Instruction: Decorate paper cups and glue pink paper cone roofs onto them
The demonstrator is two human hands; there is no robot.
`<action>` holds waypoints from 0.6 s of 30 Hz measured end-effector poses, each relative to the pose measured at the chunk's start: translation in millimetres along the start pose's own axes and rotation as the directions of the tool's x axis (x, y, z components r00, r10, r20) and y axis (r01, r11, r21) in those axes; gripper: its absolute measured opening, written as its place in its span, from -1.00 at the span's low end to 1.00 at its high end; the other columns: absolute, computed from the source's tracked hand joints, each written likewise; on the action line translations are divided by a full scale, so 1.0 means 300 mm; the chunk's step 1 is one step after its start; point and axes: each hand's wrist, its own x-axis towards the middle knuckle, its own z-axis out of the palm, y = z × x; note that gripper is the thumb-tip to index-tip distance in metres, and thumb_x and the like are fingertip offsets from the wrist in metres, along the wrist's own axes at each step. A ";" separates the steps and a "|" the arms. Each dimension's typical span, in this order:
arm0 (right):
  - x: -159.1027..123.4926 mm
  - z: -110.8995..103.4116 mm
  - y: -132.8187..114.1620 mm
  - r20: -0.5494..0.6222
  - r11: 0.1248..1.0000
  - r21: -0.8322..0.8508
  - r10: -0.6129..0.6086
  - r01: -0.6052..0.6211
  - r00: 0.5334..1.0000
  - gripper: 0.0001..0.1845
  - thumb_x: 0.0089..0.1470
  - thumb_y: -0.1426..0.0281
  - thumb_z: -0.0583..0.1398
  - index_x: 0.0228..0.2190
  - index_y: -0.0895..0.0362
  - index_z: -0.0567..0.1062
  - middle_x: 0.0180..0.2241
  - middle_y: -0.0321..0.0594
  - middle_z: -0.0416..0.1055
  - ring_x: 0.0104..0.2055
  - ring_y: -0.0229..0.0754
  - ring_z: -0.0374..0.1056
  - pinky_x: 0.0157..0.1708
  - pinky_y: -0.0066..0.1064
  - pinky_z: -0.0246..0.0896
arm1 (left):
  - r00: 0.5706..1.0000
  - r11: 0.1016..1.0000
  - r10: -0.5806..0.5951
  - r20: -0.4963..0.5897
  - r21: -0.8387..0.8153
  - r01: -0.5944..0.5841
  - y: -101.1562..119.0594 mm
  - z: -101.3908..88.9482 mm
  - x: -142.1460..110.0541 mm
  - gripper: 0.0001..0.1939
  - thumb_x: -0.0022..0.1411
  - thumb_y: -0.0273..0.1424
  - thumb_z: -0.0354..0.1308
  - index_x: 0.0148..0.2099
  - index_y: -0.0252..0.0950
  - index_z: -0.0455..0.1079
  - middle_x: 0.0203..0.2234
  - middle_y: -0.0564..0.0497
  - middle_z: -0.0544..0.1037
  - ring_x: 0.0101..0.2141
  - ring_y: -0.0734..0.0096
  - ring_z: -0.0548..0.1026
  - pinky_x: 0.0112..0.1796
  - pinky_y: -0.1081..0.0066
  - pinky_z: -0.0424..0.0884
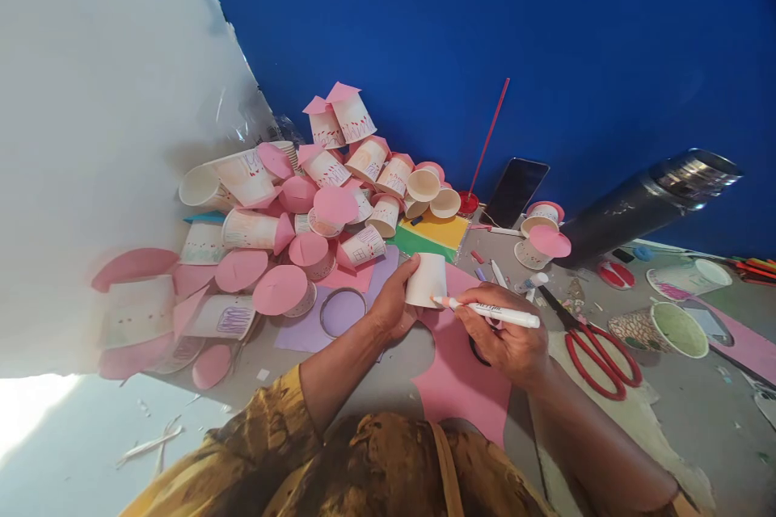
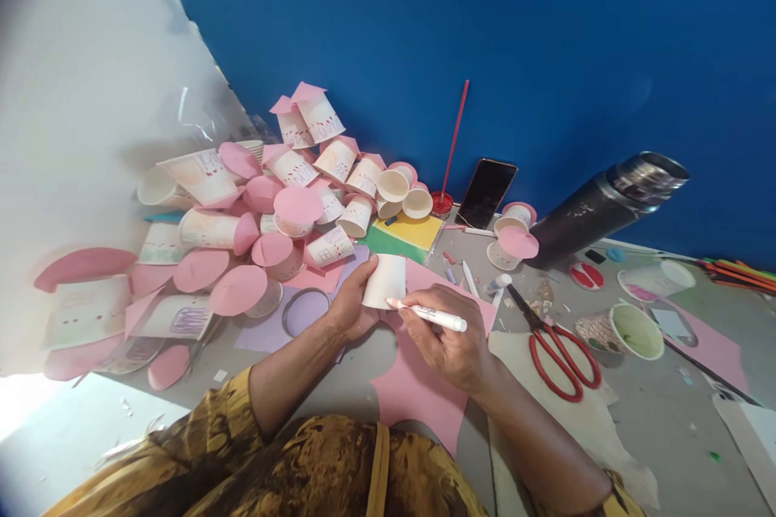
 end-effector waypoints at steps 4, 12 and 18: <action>-0.001 0.004 0.006 -0.023 1.000 -0.018 0.014 -0.014 1.000 -0.90 0.26 0.50 0.20 -0.21 0.09 0.51 -0.42 -0.24 0.58 -0.45 -0.22 0.46 -0.40 -0.37 0.35 | 1.000 1.000 -0.001 0.010 -0.031 0.001 -0.002 0.000 0.001 -0.65 0.28 -0.16 0.21 -0.09 -0.37 0.47 -0.42 -0.06 0.55 -0.43 0.32 0.52 -0.39 0.36 0.49; -0.011 -0.004 0.001 -0.122 0.991 -0.119 0.047 -0.062 0.991 -0.91 0.23 0.49 0.21 -0.25 0.08 0.52 -0.43 -0.26 0.59 -0.47 -0.20 0.49 -0.44 -0.38 0.37 | 0.997 0.999 -0.017 0.074 -0.031 0.019 0.004 0.006 -0.005 -0.59 0.35 -0.16 0.09 -0.02 -0.43 0.47 -0.29 -0.24 0.63 -0.31 0.12 0.61 -0.29 0.24 0.53; -0.015 0.011 -0.016 -0.028 0.994 -0.047 -0.095 0.094 0.995 -0.84 0.20 0.53 0.22 -0.17 0.10 0.50 -0.43 -0.22 0.58 -0.50 -0.21 0.41 -0.48 -0.37 0.29 | 0.997 1.000 -0.001 0.072 0.027 0.000 -0.001 0.008 -0.014 -0.50 0.32 -0.04 0.11 -0.04 -0.42 0.48 -0.32 -0.22 0.63 -0.35 0.12 0.61 -0.31 0.23 0.52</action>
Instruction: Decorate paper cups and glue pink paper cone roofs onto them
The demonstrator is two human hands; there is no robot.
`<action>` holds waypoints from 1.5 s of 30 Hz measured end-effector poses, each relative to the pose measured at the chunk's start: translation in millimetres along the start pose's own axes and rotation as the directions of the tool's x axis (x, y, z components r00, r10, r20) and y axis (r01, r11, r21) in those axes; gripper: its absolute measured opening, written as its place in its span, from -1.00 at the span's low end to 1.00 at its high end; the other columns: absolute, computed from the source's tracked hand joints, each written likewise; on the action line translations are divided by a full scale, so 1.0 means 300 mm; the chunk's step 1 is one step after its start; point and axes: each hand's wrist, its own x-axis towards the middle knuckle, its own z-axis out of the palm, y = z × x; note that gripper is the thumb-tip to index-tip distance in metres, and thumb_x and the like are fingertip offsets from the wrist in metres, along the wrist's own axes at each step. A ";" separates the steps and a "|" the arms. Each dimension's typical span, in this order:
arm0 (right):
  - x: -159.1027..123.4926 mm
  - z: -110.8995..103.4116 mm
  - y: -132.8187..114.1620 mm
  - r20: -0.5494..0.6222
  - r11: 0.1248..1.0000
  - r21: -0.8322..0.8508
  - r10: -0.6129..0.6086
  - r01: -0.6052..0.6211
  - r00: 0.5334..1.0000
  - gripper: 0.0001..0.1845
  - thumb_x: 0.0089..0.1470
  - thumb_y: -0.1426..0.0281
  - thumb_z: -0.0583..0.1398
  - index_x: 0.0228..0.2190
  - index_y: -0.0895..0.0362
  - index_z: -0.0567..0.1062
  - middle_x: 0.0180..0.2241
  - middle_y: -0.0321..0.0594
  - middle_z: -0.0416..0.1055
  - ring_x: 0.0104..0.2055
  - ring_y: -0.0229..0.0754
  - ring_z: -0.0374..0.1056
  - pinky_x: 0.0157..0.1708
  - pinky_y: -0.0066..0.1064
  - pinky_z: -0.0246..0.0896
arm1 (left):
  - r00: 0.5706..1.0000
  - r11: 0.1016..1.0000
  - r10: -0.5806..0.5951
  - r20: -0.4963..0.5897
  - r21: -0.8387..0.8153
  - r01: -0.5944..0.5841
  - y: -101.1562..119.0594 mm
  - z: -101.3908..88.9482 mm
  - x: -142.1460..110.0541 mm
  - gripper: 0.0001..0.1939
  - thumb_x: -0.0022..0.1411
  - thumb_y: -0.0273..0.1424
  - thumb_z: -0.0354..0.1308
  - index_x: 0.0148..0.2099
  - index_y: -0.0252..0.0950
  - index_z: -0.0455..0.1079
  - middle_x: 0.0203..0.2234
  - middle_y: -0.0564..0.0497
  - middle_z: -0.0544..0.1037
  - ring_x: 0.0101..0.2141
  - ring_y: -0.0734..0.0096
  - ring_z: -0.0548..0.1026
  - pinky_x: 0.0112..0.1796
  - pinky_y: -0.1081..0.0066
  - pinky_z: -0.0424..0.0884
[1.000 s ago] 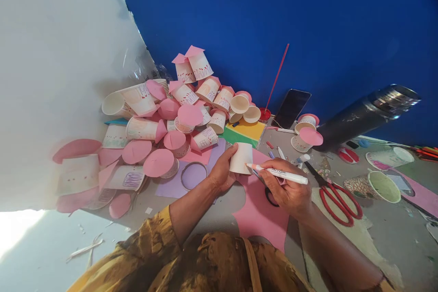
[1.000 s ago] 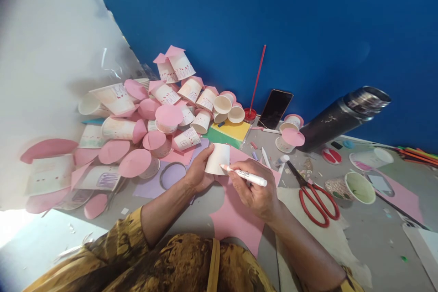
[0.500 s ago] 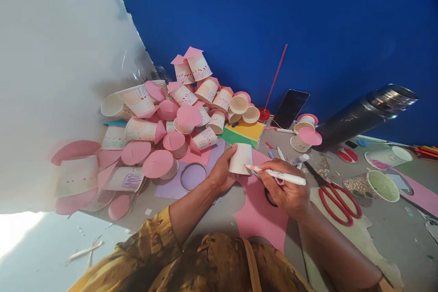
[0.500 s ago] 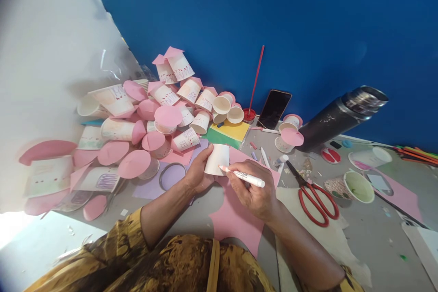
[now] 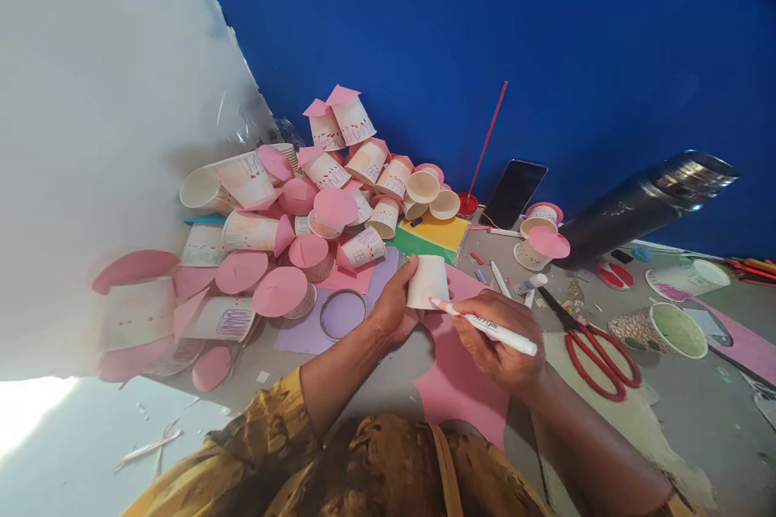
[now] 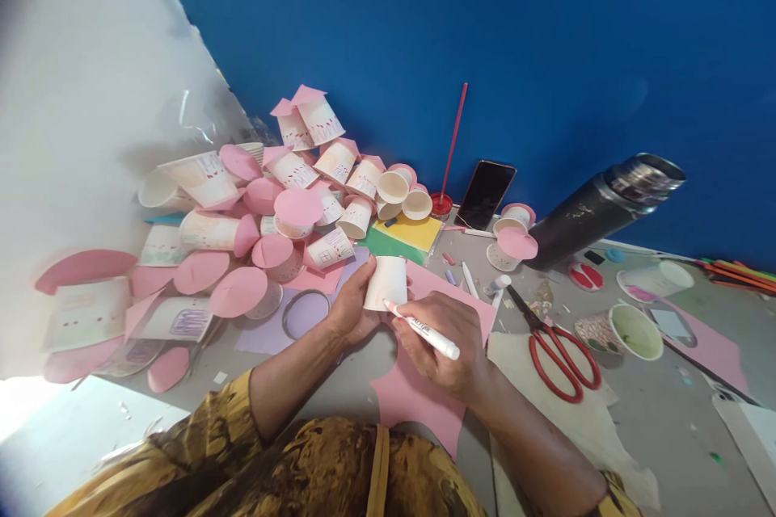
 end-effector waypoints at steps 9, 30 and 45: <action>-0.011 0.019 0.007 -0.010 0.999 -0.041 -0.030 0.029 1.000 -0.83 0.23 0.53 0.22 -0.15 0.10 0.49 -0.43 -0.21 0.58 -0.49 -0.21 0.44 -0.45 -0.36 0.31 | 0.982 0.981 0.185 -0.045 0.063 -0.182 -0.022 0.001 -0.004 -0.55 0.16 -0.11 0.31 -0.04 -0.34 0.51 -0.40 -0.03 0.55 -0.40 0.32 0.53 -0.37 0.40 0.43; -0.026 0.020 -0.004 0.014 0.995 -0.050 -0.083 0.084 0.996 -0.75 0.19 0.53 0.24 -0.10 0.08 0.46 -0.43 -0.22 0.58 -0.52 -0.20 0.41 -0.51 -0.35 0.24 | 0.975 0.976 0.215 -0.049 0.046 -0.213 -0.024 0.010 -0.012 -0.59 0.23 -0.14 0.22 0.00 -0.33 0.48 -0.37 -0.06 0.57 -0.33 0.25 0.56 -0.28 0.34 0.48; -0.017 0.014 0.000 -0.078 0.985 -0.175 -0.022 0.008 0.997 -0.82 0.18 0.53 0.25 -0.18 0.08 0.49 -0.44 -0.22 0.58 -0.49 -0.19 0.44 -0.46 -0.36 0.30 | 0.982 0.984 0.178 -0.057 0.005 -0.178 -0.023 0.012 -0.013 -0.56 0.27 -0.13 0.15 0.02 -0.37 0.45 -0.37 -0.08 0.58 -0.35 0.19 0.59 -0.28 0.28 0.49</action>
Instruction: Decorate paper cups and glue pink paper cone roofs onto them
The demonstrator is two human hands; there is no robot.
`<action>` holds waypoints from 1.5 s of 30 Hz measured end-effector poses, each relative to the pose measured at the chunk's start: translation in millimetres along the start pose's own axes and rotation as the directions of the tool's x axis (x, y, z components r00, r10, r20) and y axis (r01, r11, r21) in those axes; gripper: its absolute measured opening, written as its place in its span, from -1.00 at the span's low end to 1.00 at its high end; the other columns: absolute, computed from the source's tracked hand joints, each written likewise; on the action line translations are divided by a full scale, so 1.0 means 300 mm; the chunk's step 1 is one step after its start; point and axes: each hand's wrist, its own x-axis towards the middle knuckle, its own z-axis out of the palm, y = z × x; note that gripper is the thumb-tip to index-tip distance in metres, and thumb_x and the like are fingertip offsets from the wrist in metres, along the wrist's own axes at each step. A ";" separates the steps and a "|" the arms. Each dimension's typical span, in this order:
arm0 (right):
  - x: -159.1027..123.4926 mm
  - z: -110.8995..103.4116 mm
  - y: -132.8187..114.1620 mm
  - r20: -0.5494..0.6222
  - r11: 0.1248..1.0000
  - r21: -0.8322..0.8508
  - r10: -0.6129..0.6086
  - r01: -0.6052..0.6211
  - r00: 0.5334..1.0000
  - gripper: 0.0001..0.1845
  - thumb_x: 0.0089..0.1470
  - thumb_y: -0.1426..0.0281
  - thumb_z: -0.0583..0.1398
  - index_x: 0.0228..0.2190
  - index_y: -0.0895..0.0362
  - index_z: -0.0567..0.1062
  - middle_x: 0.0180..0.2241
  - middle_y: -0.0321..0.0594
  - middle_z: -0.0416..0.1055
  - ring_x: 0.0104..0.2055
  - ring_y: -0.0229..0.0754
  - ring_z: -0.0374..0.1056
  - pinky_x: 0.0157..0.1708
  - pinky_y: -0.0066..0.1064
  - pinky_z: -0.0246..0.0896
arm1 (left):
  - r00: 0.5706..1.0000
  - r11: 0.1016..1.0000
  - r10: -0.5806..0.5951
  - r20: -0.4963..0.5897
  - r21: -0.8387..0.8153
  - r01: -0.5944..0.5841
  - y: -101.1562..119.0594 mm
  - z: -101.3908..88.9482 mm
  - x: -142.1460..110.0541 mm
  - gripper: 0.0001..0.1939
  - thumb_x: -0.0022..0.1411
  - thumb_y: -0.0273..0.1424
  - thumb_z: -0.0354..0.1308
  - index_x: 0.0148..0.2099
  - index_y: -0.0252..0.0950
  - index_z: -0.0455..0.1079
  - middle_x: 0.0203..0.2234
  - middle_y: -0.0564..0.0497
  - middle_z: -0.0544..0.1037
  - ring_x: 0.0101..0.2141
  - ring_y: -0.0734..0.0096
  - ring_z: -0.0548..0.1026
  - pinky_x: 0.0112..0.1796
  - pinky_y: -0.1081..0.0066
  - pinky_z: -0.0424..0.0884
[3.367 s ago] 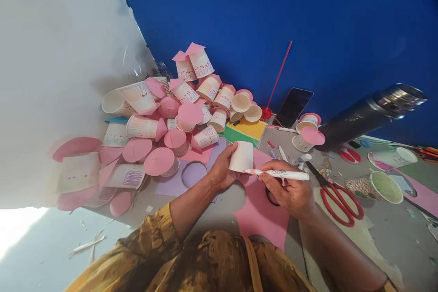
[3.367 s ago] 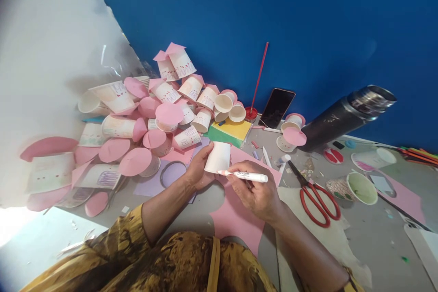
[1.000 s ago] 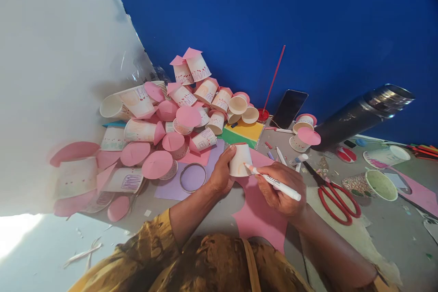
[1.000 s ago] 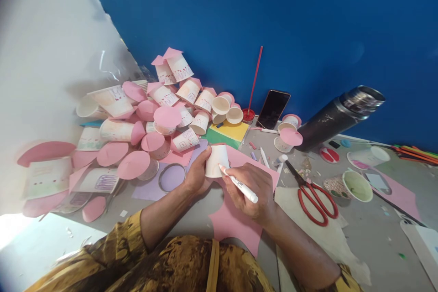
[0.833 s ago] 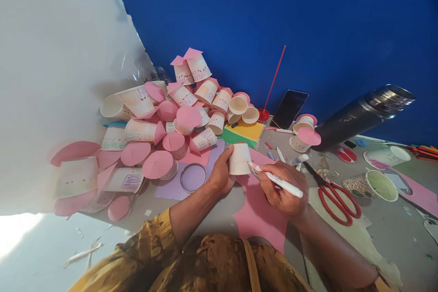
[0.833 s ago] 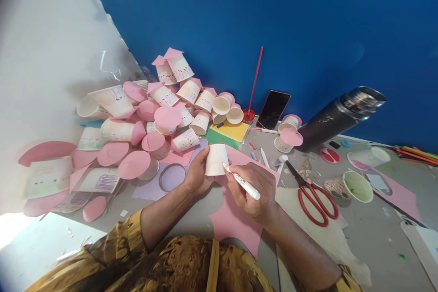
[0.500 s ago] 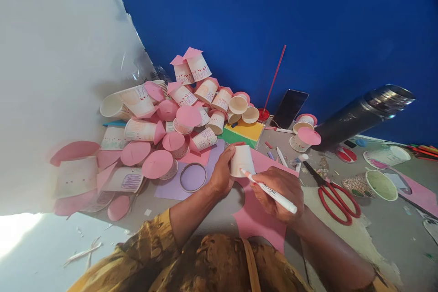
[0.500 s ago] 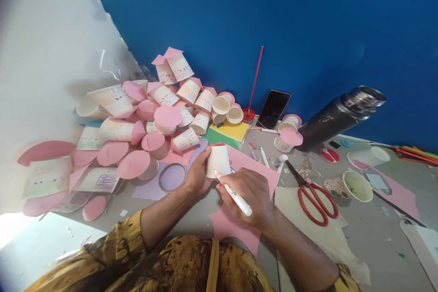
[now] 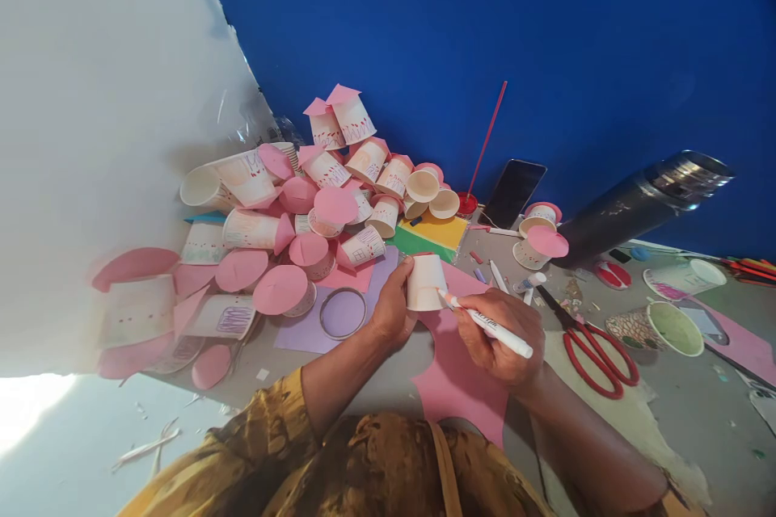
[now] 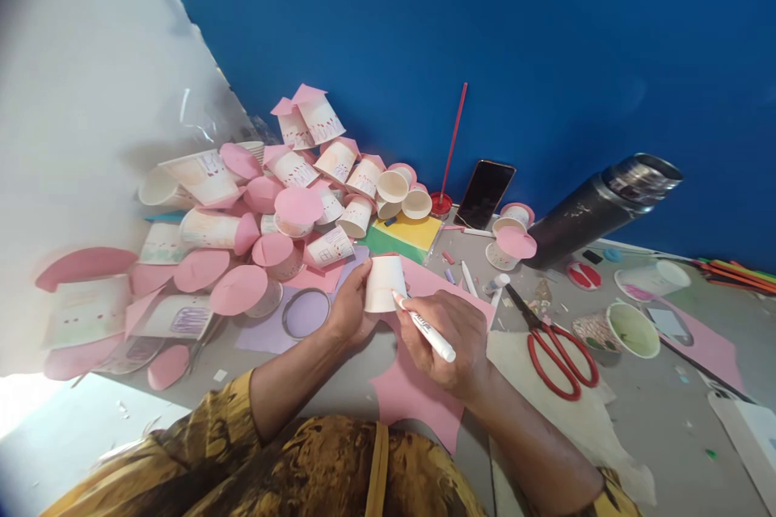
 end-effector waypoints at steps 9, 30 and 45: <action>0.020 -0.022 -0.016 0.012 0.992 0.096 0.075 -0.076 0.997 -0.91 0.20 0.52 0.20 -0.28 0.11 0.50 -0.50 -0.26 0.53 -0.53 -0.25 0.41 -0.50 -0.43 0.28 | 0.998 0.997 -0.055 -0.027 -0.047 0.054 -0.001 -0.015 0.015 -0.60 0.32 -0.14 0.12 -0.08 -0.41 0.45 -0.40 -0.13 0.58 -0.38 0.20 0.58 -0.32 0.28 0.49; 0.014 -0.018 0.013 0.052 0.987 0.111 0.107 -0.112 0.993 -0.88 0.23 0.53 0.18 -0.32 0.08 0.46 -0.47 -0.30 0.52 -0.49 -0.23 0.41 -0.46 -0.39 0.28 | 1.000 1.000 -0.014 -0.003 0.007 0.014 -0.003 -0.004 0.002 -0.52 0.20 -0.11 0.22 -0.01 -0.40 0.49 -0.37 -0.08 0.56 -0.39 0.30 0.51 -0.34 0.35 0.46; 0.006 -0.019 0.017 0.024 0.979 0.150 0.134 -0.136 0.991 -0.90 0.22 0.52 0.18 -0.28 0.09 0.47 -0.45 -0.30 0.51 -0.48 -0.25 0.41 -0.44 -0.40 0.29 | 1.000 1.000 0.003 -0.025 0.001 -0.003 -0.004 -0.005 0.005 -0.51 0.19 -0.09 0.23 -0.02 -0.40 0.51 -0.38 -0.07 0.56 -0.38 0.29 0.52 -0.33 0.36 0.45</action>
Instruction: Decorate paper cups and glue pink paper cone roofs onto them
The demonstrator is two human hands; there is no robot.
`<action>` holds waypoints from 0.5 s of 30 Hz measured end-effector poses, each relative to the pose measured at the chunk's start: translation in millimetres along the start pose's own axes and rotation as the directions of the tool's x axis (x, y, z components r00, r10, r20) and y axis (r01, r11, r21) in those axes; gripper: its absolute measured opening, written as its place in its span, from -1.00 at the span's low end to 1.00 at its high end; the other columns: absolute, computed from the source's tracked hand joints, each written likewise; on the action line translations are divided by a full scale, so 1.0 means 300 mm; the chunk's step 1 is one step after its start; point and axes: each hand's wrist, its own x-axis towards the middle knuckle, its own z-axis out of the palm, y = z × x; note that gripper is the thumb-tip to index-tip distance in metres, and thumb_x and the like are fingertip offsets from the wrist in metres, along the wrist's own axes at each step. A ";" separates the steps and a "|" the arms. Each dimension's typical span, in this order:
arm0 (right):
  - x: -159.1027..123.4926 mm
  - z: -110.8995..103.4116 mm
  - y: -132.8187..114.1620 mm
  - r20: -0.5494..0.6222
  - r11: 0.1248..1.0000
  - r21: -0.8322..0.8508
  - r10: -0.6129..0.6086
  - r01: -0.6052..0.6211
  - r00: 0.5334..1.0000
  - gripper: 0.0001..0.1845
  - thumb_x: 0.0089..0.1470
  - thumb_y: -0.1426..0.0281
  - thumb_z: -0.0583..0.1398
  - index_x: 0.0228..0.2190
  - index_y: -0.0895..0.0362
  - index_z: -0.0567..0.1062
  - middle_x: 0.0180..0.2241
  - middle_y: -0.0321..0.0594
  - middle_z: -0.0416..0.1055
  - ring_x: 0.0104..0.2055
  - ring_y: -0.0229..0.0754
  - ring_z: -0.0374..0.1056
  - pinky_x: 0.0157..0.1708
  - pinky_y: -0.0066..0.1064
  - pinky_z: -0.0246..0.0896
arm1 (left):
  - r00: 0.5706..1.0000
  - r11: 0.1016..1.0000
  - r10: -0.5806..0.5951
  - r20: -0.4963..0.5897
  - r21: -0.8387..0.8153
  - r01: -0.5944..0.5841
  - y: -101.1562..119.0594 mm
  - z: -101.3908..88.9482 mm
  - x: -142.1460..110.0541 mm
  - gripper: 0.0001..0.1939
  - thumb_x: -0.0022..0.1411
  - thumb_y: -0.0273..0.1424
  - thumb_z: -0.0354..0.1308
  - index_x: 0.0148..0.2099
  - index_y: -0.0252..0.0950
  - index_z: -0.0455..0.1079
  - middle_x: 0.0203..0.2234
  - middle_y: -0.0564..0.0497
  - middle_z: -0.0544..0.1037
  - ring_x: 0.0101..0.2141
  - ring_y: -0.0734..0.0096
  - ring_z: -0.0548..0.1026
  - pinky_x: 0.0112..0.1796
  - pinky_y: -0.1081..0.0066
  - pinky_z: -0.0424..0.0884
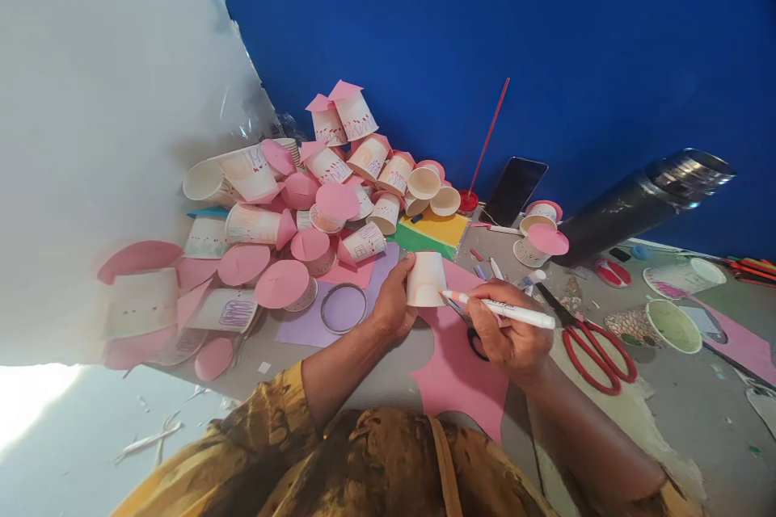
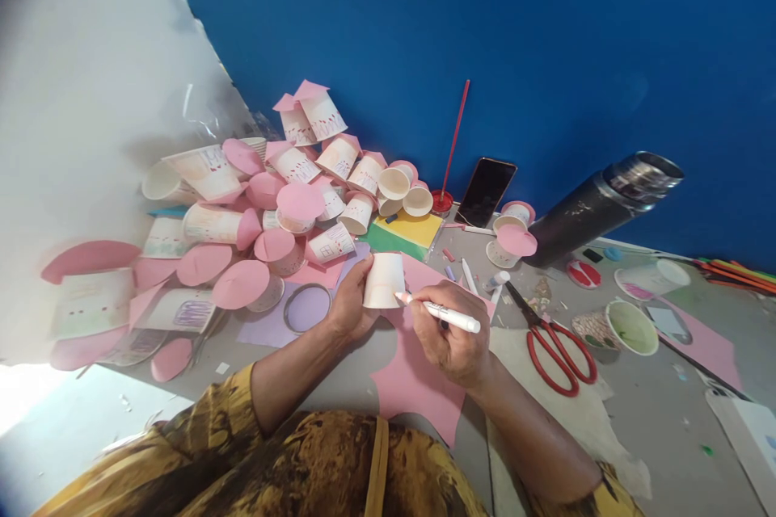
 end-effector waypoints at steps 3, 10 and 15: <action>0.002 -0.001 0.001 0.012 1.000 -0.009 0.014 -0.014 1.000 -0.91 0.24 0.50 0.17 -0.29 0.09 0.47 -0.46 -0.28 0.50 -0.48 -0.24 0.41 -0.46 -0.40 0.28 | 1.000 1.000 -0.022 0.006 -0.001 0.022 0.002 0.001 -0.001 -0.50 0.18 -0.09 0.24 -0.02 -0.40 0.51 -0.36 -0.09 0.56 -0.38 0.28 0.52 -0.34 0.35 0.46; -0.002 -0.006 0.007 0.104 0.999 0.038 0.019 -0.023 0.994 -0.89 0.26 0.49 0.14 -0.32 0.08 0.43 -0.51 -0.33 0.44 -0.54 -0.26 0.35 -0.51 -0.41 0.22 | 1.000 1.000 -0.001 0.013 0.009 0.000 -0.002 0.001 -0.002 -0.50 0.14 -0.08 0.28 -0.04 -0.39 0.50 -0.39 -0.07 0.55 -0.40 0.29 0.52 -0.34 0.34 0.46; -0.005 -0.006 0.006 0.103 0.998 0.042 0.051 -0.055 0.993 -0.89 0.25 0.48 0.15 -0.33 0.08 0.44 -0.50 -0.33 0.45 -0.54 -0.27 0.36 -0.51 -0.42 0.24 | 1.000 1.000 -0.003 0.010 0.030 0.002 0.001 0.003 -0.004 -0.50 0.14 -0.06 0.27 -0.05 -0.37 0.50 -0.41 -0.06 0.54 -0.40 0.28 0.52 -0.34 0.33 0.46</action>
